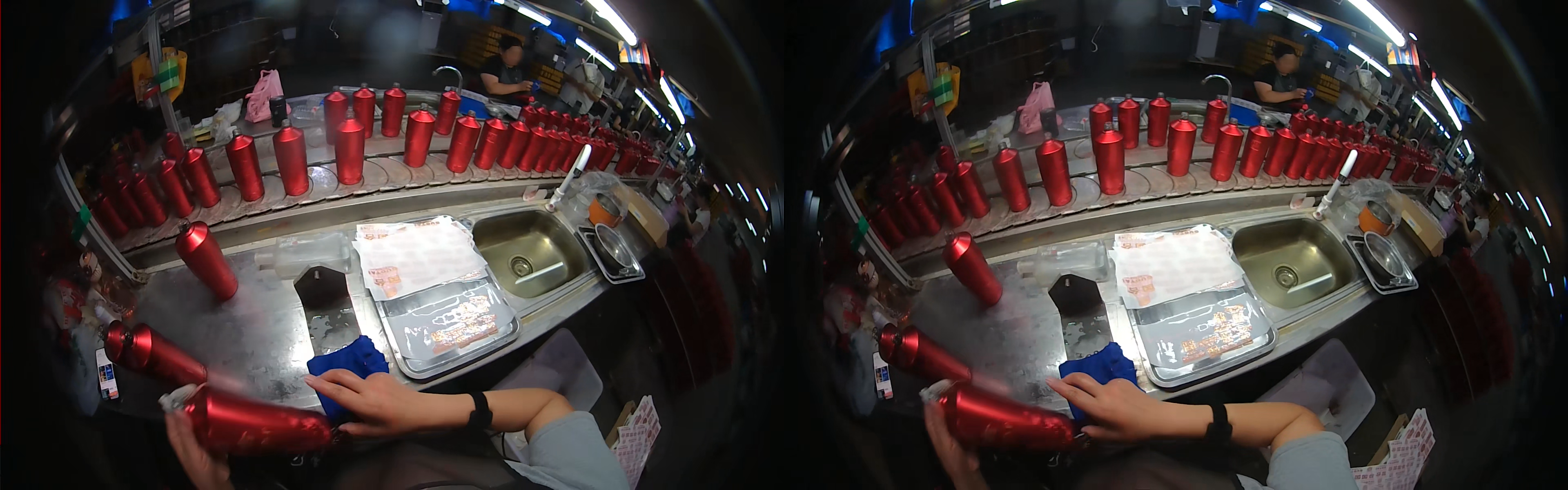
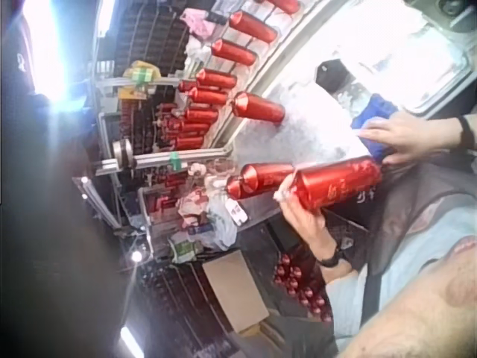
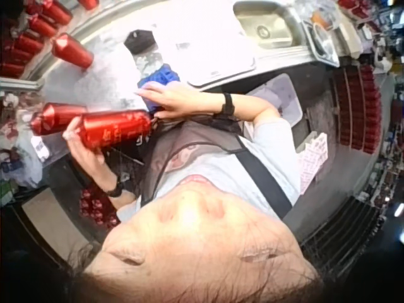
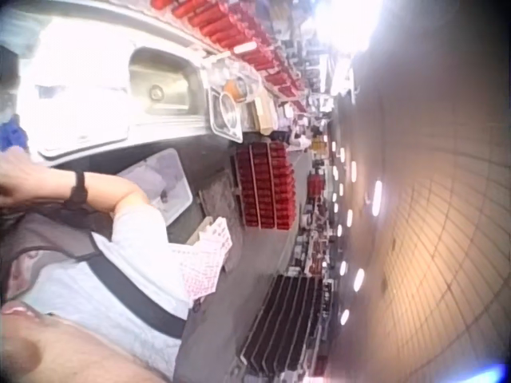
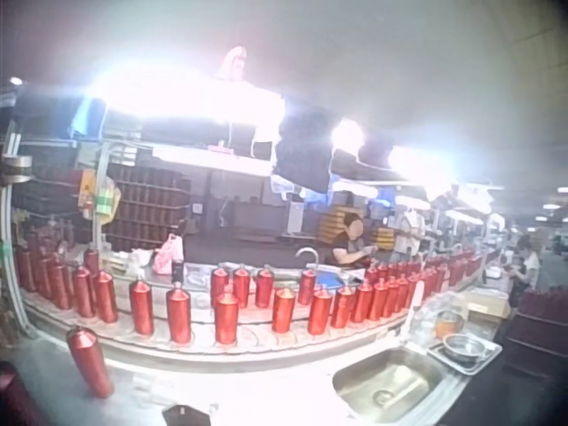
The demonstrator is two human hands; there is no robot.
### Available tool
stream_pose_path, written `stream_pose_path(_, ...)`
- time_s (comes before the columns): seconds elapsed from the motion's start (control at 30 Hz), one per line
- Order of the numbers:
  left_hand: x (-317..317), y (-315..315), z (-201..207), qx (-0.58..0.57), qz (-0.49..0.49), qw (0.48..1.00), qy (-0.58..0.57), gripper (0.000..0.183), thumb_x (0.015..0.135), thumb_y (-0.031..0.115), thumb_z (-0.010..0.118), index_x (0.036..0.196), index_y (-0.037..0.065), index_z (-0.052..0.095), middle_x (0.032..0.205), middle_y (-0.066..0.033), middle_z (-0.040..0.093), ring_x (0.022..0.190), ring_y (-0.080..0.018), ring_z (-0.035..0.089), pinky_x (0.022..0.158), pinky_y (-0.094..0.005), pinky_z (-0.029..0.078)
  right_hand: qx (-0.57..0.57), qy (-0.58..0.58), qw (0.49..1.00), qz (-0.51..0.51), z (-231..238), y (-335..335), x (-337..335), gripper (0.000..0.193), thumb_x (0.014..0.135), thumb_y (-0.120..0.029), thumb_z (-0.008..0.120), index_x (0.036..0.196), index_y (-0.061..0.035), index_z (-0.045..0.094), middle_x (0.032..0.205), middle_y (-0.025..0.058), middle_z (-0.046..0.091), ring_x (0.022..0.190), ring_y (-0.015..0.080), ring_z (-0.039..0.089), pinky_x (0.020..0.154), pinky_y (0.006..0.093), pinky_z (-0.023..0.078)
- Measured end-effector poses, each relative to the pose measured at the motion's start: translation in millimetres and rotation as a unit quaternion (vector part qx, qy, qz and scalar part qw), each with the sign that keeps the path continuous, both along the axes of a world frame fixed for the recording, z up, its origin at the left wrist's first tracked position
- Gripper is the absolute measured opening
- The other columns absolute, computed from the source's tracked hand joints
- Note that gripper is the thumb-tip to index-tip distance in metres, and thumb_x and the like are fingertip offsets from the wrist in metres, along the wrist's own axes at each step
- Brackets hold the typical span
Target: Applying decorative labels and cleaning red liquor bottles on an assembly line.
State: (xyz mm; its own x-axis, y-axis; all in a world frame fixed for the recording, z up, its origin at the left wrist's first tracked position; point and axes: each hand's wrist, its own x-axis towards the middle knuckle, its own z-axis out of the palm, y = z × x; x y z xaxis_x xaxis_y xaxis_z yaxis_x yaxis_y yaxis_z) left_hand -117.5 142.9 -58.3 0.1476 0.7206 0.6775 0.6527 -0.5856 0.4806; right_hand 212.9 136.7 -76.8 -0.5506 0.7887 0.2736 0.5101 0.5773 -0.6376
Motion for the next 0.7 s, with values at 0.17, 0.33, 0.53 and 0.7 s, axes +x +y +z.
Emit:
stream_pose_path(0.17,-70.4,-45.4,-3.2,-0.165,0.114,0.913,-0.355,0.041,0.104,0.028,0.046,0.129,-0.004,0.054,0.122,-0.0157,0.061,0.107,-0.0217,0.059,0.096,-0.0382,0.046,-0.005,-0.001,1.000,0.009,-17.6,21.6,-5.0,0.085,0.082,-0.026,0.071,0.153,-0.0112,0.027,0.130,0.0176,0.049,0.089,0.0369,0.064,0.069,0.0432,0.053)
stream_pose_path(0.33,-124.8,-128.9,-18.9,-0.155,0.360,0.884,-0.256,0.026,0.101,0.010,0.052,0.124,0.000,0.060,0.120,-0.0070,0.061,0.111,-0.0156,0.055,0.099,-0.0318,0.042,-0.049,0.002,0.999,0.018,-16.2,25.9,-39.8,0.074,0.078,-0.028,0.078,0.142,-0.0078,0.047,0.121,0.0172,0.058,0.092,0.0338,0.065,0.072,0.0427,0.054)
stream_pose_path(0.53,-169.7,-130.8,-86.4,-0.148,0.409,0.851,-0.295,0.024,0.094,0.017,0.068,0.113,0.003,0.064,0.098,-0.0054,0.068,0.092,-0.0106,0.060,0.085,-0.0282,0.048,-0.087,-0.015,0.991,-0.098,-3.1,16.6,-56.4,0.055,0.075,-0.011,0.077,0.127,-0.0027,0.061,0.098,0.0073,0.066,0.075,0.0119,0.060,0.059,0.0230,0.043)
stream_pose_path(0.7,-215.0,-175.5,-142.9,-0.124,0.494,0.786,-0.351,0.022,0.095,0.019,0.067,0.108,0.002,0.065,0.096,-0.0054,0.068,0.090,-0.0106,0.061,0.084,-0.0271,0.048,-0.101,-0.027,0.990,-0.098,8.2,23.8,-93.1,0.057,0.077,-0.021,0.077,0.129,-0.0047,0.061,0.102,0.0058,0.065,0.057,0.0031,0.042,0.053,0.0201,0.035)
